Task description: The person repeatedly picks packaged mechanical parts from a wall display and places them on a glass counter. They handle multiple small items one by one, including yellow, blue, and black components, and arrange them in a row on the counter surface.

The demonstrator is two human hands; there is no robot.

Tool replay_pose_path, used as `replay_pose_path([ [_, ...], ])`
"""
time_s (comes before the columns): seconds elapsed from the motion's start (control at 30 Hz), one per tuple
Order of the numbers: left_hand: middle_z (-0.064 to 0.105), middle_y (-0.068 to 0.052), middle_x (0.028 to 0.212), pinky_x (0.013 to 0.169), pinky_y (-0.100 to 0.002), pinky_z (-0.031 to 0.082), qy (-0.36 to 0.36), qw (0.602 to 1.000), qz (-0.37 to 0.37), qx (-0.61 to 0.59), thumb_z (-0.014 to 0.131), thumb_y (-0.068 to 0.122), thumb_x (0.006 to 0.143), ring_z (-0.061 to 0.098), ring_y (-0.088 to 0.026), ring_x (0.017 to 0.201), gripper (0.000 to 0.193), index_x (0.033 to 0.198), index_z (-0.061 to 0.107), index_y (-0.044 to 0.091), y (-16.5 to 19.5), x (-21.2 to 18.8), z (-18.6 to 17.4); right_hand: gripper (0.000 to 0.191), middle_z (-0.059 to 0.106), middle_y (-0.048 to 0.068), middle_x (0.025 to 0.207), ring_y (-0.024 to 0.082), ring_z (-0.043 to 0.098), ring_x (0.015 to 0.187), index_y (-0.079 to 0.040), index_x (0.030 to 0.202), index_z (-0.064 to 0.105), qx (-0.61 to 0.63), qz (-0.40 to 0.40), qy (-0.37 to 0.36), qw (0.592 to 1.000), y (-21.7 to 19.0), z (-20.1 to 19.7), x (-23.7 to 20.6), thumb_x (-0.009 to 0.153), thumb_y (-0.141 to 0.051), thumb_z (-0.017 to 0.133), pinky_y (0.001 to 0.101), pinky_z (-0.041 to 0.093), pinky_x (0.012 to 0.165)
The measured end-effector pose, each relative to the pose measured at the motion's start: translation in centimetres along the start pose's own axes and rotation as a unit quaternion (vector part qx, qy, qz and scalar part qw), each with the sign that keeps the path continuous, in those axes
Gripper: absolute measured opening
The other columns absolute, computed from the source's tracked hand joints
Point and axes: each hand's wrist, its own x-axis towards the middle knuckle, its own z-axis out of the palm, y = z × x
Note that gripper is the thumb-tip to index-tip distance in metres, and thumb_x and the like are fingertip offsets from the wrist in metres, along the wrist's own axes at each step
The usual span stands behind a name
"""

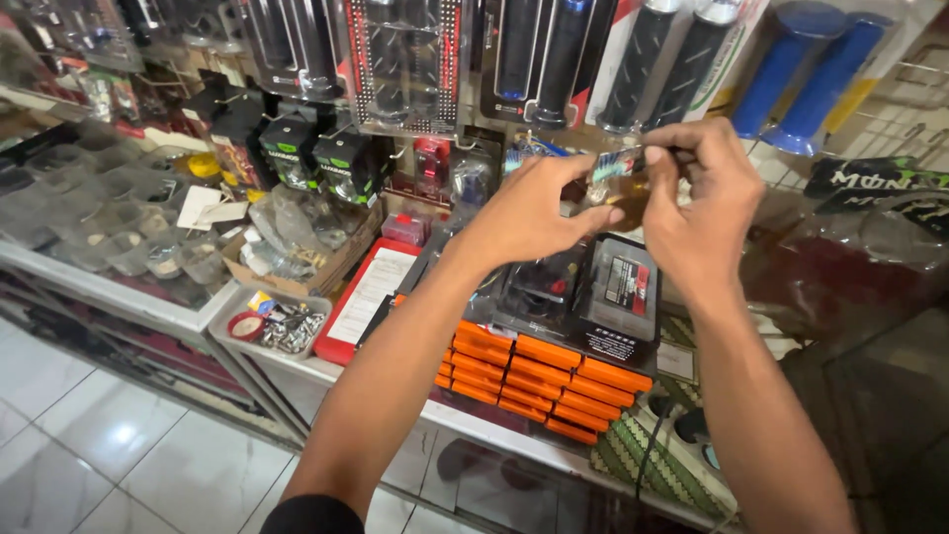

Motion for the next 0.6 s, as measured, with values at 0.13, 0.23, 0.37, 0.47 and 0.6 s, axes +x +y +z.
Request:
replay_pose_path([
  [0.13,0.076,-0.018,0.108,0.089,-0.039,0.056,0.101,0.993,0.056,0.039,0.080,0.023,0.089,0.074,-0.032,0.100,0.041,0.120,0.067,0.000,1.9,-2.3,0.3,0.010,0.065,0.010,0.116,0.010,0.063,0.101,0.008,0.122,0.065,0.121,0.014,-0.019,0.992,-2.3,-1.6,-0.6,0.113,0.010,0.066,0.0221,0.054,0.090],
  [0.23,0.076,-0.017,0.117,0.097,-0.038,0.055,0.141,0.989,0.053,-0.004,0.075,0.020,0.095,0.074,-0.029,0.109,0.038,0.127,0.066,0.000,2.8,-4.8,0.4,0.027,0.064,0.010,0.125,0.011,0.064,0.107,0.008,0.133,0.059,0.164,0.024,-0.013,0.986,-4.7,-2.6,-1.8,0.107,0.007,0.068,0.0231,0.056,0.093],
  [0.37,0.075,-0.011,0.112,0.091,-0.032,0.058,0.172,0.975,-0.038,-0.134,0.071,0.022,0.097,0.071,-0.017,0.101,0.039,0.130,0.064,0.002,3.8,-9.5,0.8,0.041,0.061,0.010,0.132,0.013,0.063,0.117,0.005,0.136,0.054,0.185,0.054,-0.011,0.981,-7.6,-2.2,-4.9,0.098,0.001,0.068,0.0257,0.056,0.094],
  [0.47,0.074,-0.008,0.114,0.097,-0.030,0.056,0.218,0.972,-0.025,-0.089,0.070,0.022,0.103,0.068,-0.012,0.106,0.034,0.129,0.064,0.001,4.7,-14.8,1.9,0.047,0.065,0.014,0.123,0.017,0.062,0.111,0.007,0.141,0.056,0.167,0.071,-0.086,0.980,-9.1,-1.1,-8.1,0.096,0.001,0.071,0.0303,0.052,0.097],
  [0.6,0.071,-0.009,0.112,0.090,-0.031,0.054,0.308,0.916,-0.168,-0.194,0.071,0.019,0.099,0.064,-0.012,0.101,0.039,0.131,0.061,-0.001,5.4,-22.2,4.7,0.043,0.069,0.012,0.118,0.016,0.067,0.106,0.006,0.135,0.059,0.259,0.106,-0.182,0.943,-10.6,1.6,-13.0,0.093,-0.002,0.067,0.0309,0.054,0.094],
])
